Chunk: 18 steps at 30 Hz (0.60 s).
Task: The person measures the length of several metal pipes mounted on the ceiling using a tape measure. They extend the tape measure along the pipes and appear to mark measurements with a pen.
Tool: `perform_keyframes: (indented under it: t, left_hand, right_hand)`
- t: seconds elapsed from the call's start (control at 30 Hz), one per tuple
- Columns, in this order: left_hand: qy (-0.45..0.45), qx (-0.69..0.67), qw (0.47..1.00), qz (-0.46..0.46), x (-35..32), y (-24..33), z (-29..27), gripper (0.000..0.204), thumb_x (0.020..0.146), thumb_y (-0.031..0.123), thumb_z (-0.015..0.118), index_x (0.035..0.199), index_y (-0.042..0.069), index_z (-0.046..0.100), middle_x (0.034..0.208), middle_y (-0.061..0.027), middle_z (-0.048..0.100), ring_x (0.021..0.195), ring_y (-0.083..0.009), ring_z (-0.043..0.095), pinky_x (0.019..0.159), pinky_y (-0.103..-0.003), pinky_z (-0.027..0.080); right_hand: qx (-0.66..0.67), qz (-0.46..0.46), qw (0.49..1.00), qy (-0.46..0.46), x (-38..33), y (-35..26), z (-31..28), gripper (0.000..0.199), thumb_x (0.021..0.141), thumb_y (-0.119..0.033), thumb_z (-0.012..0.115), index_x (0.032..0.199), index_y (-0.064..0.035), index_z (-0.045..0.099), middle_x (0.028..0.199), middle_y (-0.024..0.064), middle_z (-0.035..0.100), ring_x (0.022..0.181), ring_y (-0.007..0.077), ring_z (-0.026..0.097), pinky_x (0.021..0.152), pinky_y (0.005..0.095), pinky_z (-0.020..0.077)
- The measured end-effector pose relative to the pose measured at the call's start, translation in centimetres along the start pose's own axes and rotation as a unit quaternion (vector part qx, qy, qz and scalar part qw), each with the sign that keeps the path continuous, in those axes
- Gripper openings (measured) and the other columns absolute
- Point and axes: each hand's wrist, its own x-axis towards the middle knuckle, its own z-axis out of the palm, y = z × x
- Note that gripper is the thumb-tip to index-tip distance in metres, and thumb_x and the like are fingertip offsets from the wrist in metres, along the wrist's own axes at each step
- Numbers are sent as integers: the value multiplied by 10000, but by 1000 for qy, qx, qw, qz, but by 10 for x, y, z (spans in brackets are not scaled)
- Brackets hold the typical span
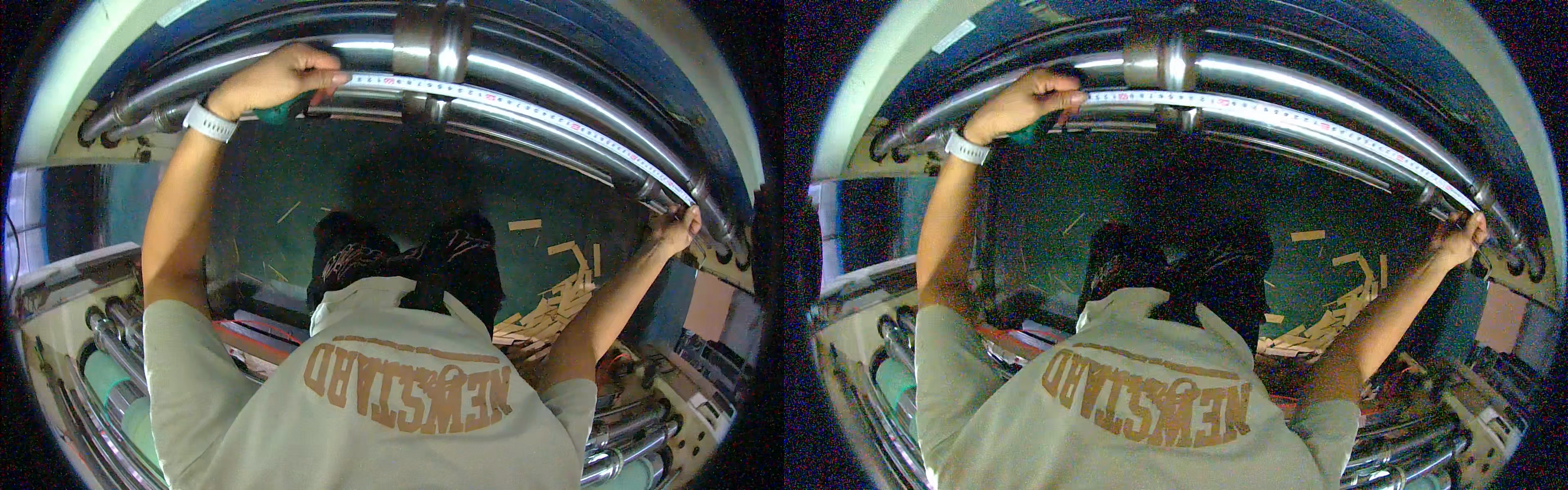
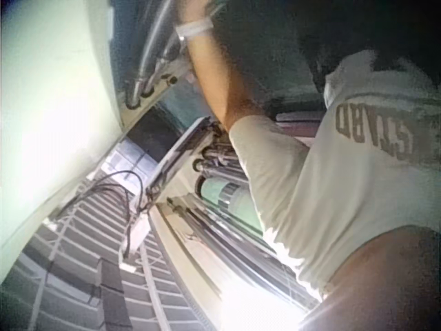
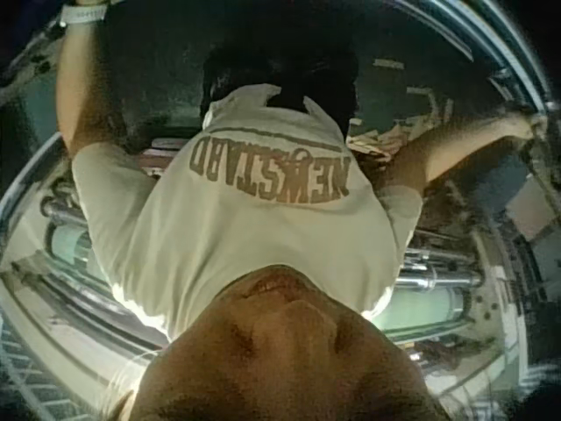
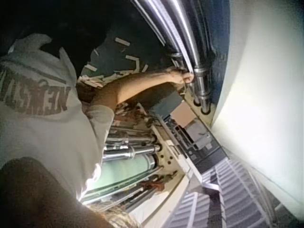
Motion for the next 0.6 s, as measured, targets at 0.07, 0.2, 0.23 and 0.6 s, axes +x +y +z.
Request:
perform_keyframes:
  t: [0.07, 0.2, 0.23, 0.6]
  left_hand:
    - [-13, -15, 1000, 10, 2, -2, -2, 355, 865, 310, 473, 644, 36, 517, 530, -7, 474, 526, -83, 455, 526, -239, 379]
    - [-33, -24, 999, -27, 0, 8, -7, 354, 866, 326, 465, 658, 43, 518, 545, -6, 479, 520, -85, 464, 540, -240, 394]
    - [-34, -53, 993, -101, 0, 7, -7, 278, 851, 279, 503, 749, 29, 570, 579, 3, 507, 522, -67, 473, 503, -216, 394]
    - [-51, -73, 991, -102, 2, 15, -15, 307, 859, 288, 484, 722, 25, 561, 538, -10, 498, 456, -76, 474, 436, -207, 393]
  right_hand:
    - [-29, -19, 999, -6, 7, 5, -5, 156, 806, -222, 584, 816, -98, 489, 771, 46, 542, 629, 134, 483, 502, 233, 419]
    - [-65, -3, 998, -3, 4, 7, -2, 183, 803, -233, 589, 837, -94, 476, 788, 55, 541, 627, 139, 484, 511, 244, 424]
    - [-53, -3, 999, 6, 0, 3, 7, 149, 813, -191, 569, 798, -100, 452, 743, 54, 522, 593, 143, 469, 492, 241, 411]
    - [-30, -21, 999, -22, -3, 1, 12, 210, 786, -253, 610, 809, -90, 480, 676, 40, 505, 552, 139, 459, 471, 243, 404]
